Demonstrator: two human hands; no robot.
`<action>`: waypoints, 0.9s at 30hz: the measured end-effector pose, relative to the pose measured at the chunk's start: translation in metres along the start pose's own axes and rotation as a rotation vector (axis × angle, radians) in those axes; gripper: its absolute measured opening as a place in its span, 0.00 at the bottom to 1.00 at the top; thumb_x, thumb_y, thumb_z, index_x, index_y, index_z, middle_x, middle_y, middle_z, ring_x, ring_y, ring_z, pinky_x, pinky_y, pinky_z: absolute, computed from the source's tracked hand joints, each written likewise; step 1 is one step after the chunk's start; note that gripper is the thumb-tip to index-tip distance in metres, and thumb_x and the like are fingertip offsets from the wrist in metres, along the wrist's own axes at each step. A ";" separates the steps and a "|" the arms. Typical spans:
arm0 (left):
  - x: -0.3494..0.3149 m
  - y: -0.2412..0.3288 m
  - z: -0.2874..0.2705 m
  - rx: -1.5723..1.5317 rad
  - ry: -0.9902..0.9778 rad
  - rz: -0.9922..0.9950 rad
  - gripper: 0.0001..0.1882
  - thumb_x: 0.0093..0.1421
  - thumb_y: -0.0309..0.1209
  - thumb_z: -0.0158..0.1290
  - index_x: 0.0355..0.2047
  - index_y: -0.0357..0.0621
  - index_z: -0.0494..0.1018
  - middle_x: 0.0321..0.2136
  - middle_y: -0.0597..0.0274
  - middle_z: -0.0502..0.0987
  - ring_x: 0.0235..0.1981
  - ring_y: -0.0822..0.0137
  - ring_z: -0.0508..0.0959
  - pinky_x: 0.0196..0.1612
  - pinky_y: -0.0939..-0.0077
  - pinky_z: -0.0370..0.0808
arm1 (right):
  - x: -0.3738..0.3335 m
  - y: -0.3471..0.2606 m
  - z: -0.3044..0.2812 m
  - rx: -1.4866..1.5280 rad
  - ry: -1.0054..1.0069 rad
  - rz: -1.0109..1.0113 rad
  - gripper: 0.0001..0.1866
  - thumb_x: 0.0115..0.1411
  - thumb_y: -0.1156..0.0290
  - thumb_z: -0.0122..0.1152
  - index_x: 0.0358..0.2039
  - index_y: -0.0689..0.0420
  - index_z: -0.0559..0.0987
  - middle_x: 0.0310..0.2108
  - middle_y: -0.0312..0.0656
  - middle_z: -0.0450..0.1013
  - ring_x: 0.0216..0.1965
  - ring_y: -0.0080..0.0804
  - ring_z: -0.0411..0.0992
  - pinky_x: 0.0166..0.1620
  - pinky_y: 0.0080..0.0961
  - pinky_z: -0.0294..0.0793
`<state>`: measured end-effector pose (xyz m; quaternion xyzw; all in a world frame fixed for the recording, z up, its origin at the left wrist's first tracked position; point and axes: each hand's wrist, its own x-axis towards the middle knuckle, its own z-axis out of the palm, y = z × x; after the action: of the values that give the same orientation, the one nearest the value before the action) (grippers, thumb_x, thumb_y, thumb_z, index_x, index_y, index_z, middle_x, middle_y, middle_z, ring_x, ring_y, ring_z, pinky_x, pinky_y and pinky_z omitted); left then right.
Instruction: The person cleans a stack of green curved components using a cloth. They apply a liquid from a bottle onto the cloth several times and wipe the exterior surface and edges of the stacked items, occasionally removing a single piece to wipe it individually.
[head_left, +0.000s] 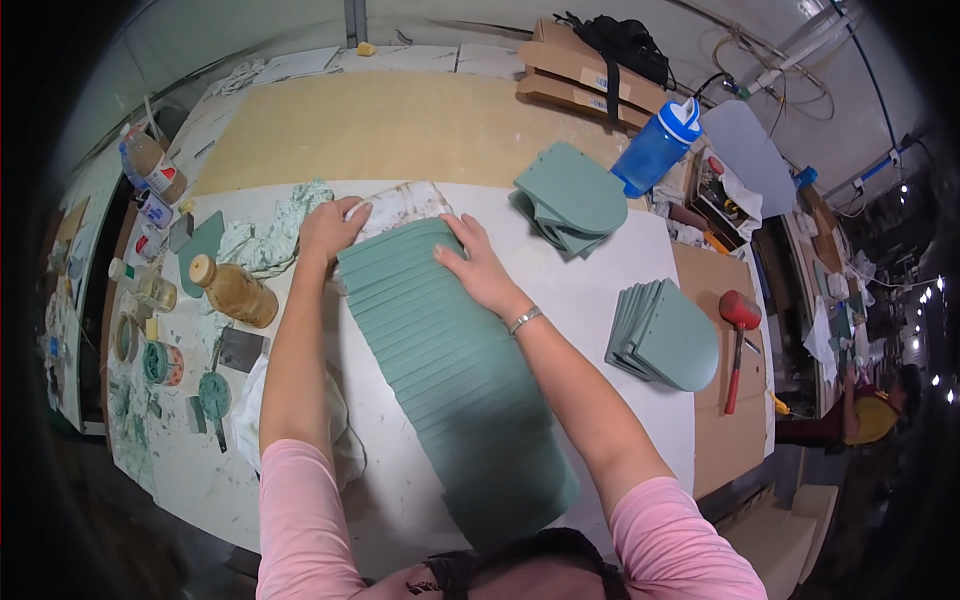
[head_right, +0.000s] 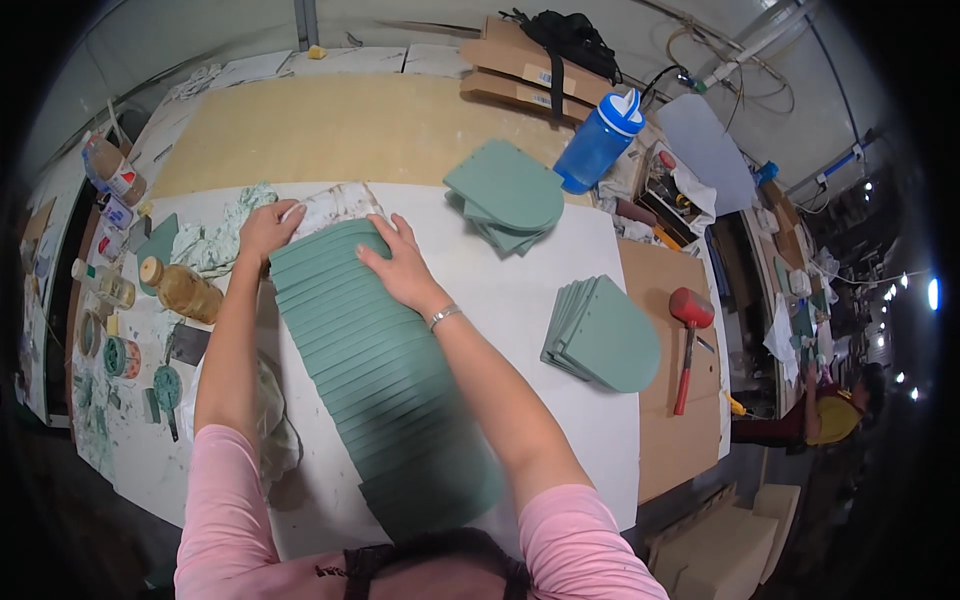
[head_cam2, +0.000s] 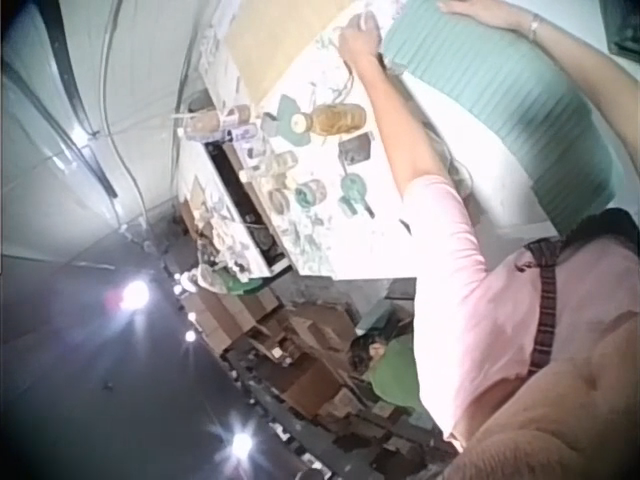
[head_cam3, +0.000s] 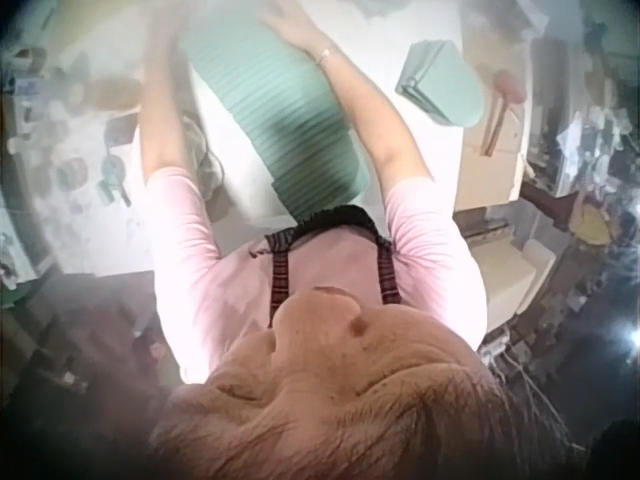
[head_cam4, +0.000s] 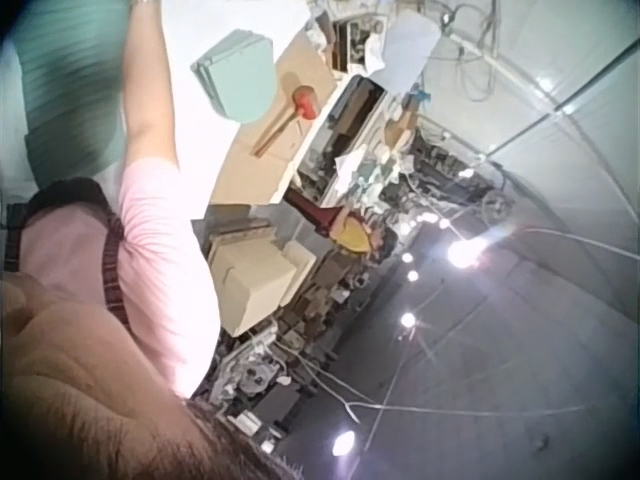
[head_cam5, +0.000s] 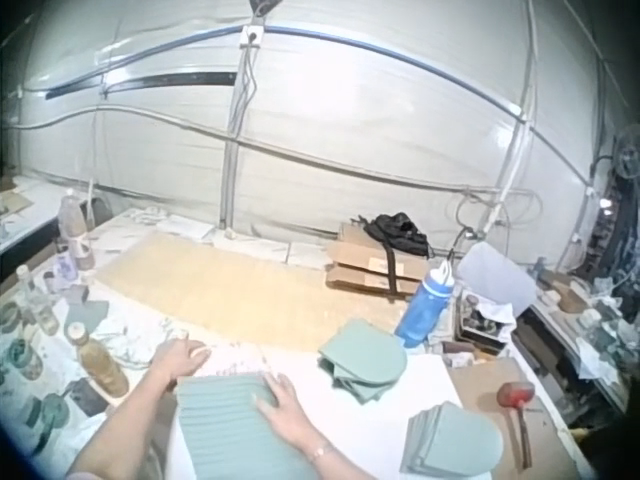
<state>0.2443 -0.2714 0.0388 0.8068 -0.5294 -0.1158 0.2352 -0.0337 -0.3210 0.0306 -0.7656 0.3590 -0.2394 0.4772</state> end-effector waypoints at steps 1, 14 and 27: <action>-0.002 -0.001 0.003 -0.005 0.033 0.001 0.23 0.63 0.56 0.48 0.46 0.58 0.83 0.37 0.46 0.83 0.43 0.44 0.81 0.45 0.54 0.76 | 0.002 -0.001 -0.001 0.004 0.000 0.005 0.40 0.63 0.50 0.61 0.71 0.52 0.60 0.73 0.57 0.47 0.74 0.51 0.47 0.72 0.37 0.51; -0.130 0.035 0.010 -1.081 0.169 -0.045 0.27 0.72 0.34 0.41 0.68 0.34 0.60 0.67 0.51 0.64 0.68 0.61 0.62 0.69 0.71 0.55 | -0.002 -0.009 -0.005 0.143 -0.158 0.024 0.37 0.69 0.50 0.52 0.73 0.50 0.55 0.77 0.53 0.37 0.77 0.43 0.35 0.74 0.33 0.39; -0.131 0.064 0.021 -1.283 0.366 -0.131 0.25 0.75 0.35 0.38 0.67 0.36 0.60 0.64 0.53 0.65 0.63 0.63 0.65 0.65 0.71 0.60 | 0.001 -0.004 -0.003 0.153 -0.149 0.020 0.39 0.68 0.46 0.53 0.73 0.51 0.57 0.75 0.61 0.36 0.77 0.48 0.35 0.73 0.35 0.44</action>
<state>0.1303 -0.1792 0.0447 0.5441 -0.2571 -0.2831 0.7468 -0.0342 -0.3225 0.0357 -0.7391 0.3108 -0.2037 0.5619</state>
